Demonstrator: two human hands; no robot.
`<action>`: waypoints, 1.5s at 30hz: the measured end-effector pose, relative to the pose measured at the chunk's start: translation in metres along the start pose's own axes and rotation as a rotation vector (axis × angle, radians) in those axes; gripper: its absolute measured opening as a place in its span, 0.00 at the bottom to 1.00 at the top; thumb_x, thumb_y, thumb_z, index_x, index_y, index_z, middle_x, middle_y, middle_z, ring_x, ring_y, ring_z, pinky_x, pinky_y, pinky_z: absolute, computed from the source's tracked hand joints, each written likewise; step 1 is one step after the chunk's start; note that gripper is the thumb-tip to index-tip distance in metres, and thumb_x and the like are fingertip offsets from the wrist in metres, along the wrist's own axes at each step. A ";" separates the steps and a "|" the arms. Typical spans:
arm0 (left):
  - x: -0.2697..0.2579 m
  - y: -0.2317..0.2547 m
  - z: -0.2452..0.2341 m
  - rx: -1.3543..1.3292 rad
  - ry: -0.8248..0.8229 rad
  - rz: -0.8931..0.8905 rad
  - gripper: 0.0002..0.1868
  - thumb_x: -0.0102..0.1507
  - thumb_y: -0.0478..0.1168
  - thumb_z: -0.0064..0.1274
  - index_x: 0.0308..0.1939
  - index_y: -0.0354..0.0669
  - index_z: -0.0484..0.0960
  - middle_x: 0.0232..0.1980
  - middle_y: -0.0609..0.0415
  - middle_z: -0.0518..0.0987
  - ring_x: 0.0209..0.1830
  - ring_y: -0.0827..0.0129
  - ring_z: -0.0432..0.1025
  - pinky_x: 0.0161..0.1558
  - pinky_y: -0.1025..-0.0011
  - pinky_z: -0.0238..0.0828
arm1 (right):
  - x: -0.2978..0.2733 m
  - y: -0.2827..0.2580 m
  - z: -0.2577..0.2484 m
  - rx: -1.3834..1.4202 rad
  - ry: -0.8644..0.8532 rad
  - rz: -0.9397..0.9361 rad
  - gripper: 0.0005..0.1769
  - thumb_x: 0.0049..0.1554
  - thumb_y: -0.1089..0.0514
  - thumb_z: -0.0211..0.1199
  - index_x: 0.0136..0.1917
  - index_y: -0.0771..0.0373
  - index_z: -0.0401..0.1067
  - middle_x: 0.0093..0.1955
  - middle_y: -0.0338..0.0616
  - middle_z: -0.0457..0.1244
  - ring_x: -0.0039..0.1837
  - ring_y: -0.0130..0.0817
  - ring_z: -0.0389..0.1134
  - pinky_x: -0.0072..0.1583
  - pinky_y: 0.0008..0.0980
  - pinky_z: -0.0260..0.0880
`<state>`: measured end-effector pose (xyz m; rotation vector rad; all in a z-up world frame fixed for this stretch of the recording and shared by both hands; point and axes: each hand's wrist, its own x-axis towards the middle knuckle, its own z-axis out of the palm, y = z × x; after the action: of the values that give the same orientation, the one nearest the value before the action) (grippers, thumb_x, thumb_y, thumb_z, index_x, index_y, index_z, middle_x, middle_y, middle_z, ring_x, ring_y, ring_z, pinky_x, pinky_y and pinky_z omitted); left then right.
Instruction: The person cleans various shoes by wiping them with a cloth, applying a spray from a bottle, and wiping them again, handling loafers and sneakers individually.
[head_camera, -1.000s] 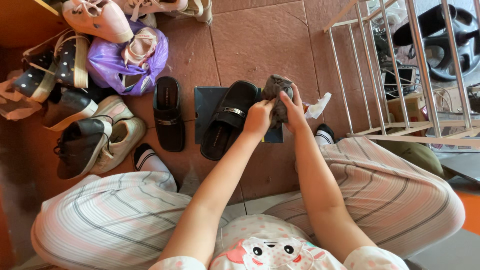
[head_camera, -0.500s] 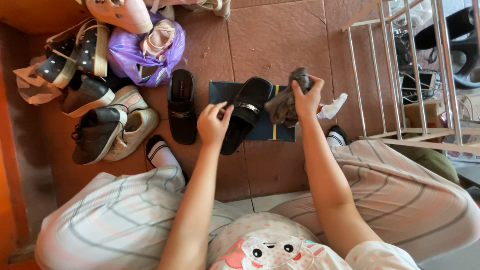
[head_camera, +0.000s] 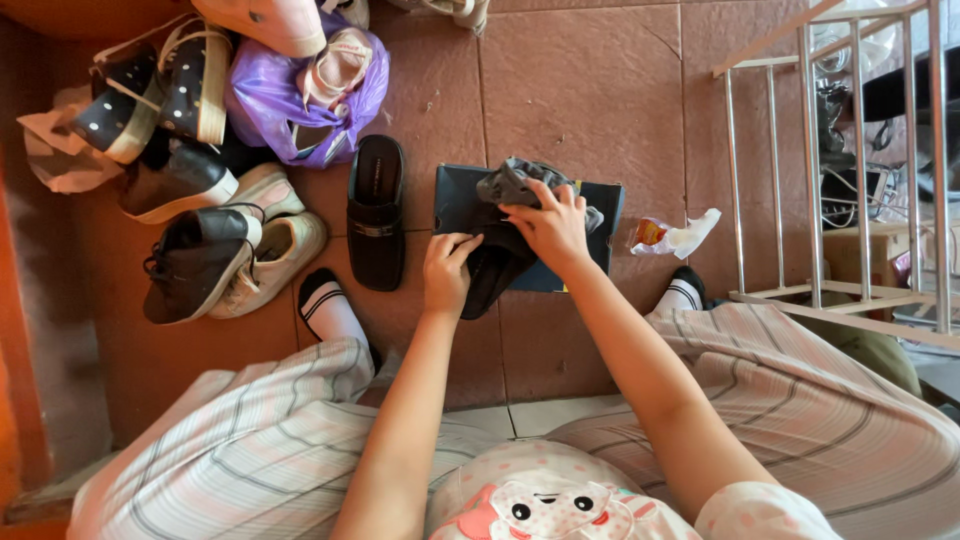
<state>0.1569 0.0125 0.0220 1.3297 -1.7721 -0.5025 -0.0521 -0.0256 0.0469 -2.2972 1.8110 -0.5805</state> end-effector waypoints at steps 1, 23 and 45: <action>0.001 0.001 0.000 0.009 -0.005 -0.001 0.23 0.52 0.20 0.52 0.46 0.44 0.88 0.46 0.53 0.80 0.50 0.56 0.74 0.54 0.62 0.73 | 0.001 0.003 0.001 0.000 -0.004 -0.002 0.12 0.57 0.45 0.68 0.55 0.35 0.83 0.69 0.35 0.62 0.60 0.46 0.60 0.57 0.50 0.58; 0.012 0.017 -0.003 0.066 -0.080 0.069 0.19 0.57 0.31 0.64 0.52 0.48 0.86 0.54 0.54 0.79 0.55 0.56 0.73 0.55 0.61 0.72 | 0.012 0.003 -0.004 -0.005 -0.040 0.199 0.16 0.48 0.52 0.75 0.52 0.42 0.83 0.68 0.44 0.57 0.65 0.63 0.57 0.58 0.58 0.59; 0.015 0.007 0.049 -0.165 -0.013 -0.277 0.19 0.62 0.32 0.60 0.58 0.44 0.84 0.62 0.41 0.80 0.62 0.51 0.76 0.61 0.64 0.73 | -0.031 0.055 0.079 0.470 0.206 0.790 0.32 0.59 0.54 0.63 0.75 0.57 0.59 0.64 0.55 0.55 0.62 0.56 0.63 0.60 0.46 0.65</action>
<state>0.1118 -0.0072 0.0053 1.4632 -1.5275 -0.7935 -0.0762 -0.0182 -0.0507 -1.1297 2.1568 -0.9645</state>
